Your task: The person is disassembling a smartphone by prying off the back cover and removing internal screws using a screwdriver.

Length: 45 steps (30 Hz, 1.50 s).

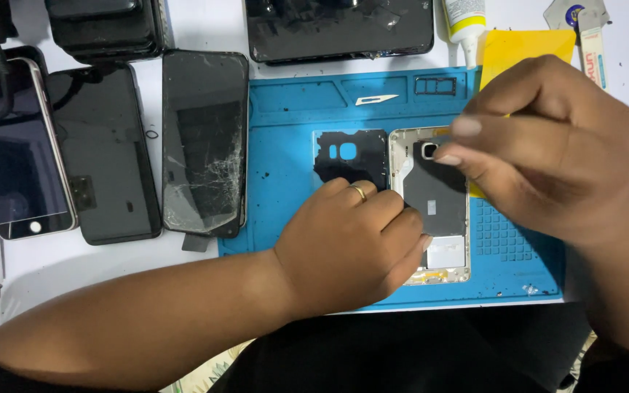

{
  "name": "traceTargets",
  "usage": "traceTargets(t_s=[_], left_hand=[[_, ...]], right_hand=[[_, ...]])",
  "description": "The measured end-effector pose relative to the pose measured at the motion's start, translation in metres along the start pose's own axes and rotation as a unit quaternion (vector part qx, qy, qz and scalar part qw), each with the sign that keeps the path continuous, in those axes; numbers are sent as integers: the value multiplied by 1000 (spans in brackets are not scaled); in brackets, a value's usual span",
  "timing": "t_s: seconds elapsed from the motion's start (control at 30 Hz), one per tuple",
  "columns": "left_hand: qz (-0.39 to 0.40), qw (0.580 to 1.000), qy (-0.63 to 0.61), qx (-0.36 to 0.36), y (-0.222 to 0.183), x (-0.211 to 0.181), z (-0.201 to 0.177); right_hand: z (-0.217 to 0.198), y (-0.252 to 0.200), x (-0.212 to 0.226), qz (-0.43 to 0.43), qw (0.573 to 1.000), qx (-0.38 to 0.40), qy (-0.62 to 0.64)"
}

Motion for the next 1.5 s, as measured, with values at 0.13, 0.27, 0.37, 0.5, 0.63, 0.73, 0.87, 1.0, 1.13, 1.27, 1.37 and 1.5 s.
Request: traceTargets(t_s=[0.13,0.27,0.37,0.5,0.63,0.73,0.87,1.0,1.13,1.27,1.37,1.5], left_hand=[[-8,1000,-8,4,0,1,1],[-9,1000,-21,17,0,2,3],[-12,1000,-19,15,1,3,4],[-25,999,-20,28,2,5,6],[-27,999,-12,13,1,5,3],[-17,1000,3,16,3,3,3],[-15,1000,12,22,5,4,3],[-15,999,-10,28,5,5,2],[-22,1000,3,20,4,5,2],[-31,999,-4,22,3,6,2],[-34,999,-15,28,3,7,4],[-31,999,-14,29,4,7,3]], right_hand=[[2,9,-5,117,992,22,44],[7,-1,-11,84,996,36,-15],[3,-1,1,13,999,26,-23],[6,-1,-13,146,983,11,106],[9,-11,-8,48,996,57,-50],[1,-4,1,15,999,18,-25],[7,-2,-3,62,997,49,-12],[5,-2,0,-27,998,30,-41],[0,-1,-5,67,997,30,-19],[2,-3,-10,75,996,28,34],[0,-2,-3,19,999,46,-11],[1,1,-13,137,988,24,67]])
Point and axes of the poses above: each hand's wrist, its own y-axis towards the middle knuckle, its own z-axis out of the palm, x = y × z, the point moved 10 cm from there along y, towards the middle knuckle, and after that the axes turned 14 degrees about y, right-handed, at the moved point
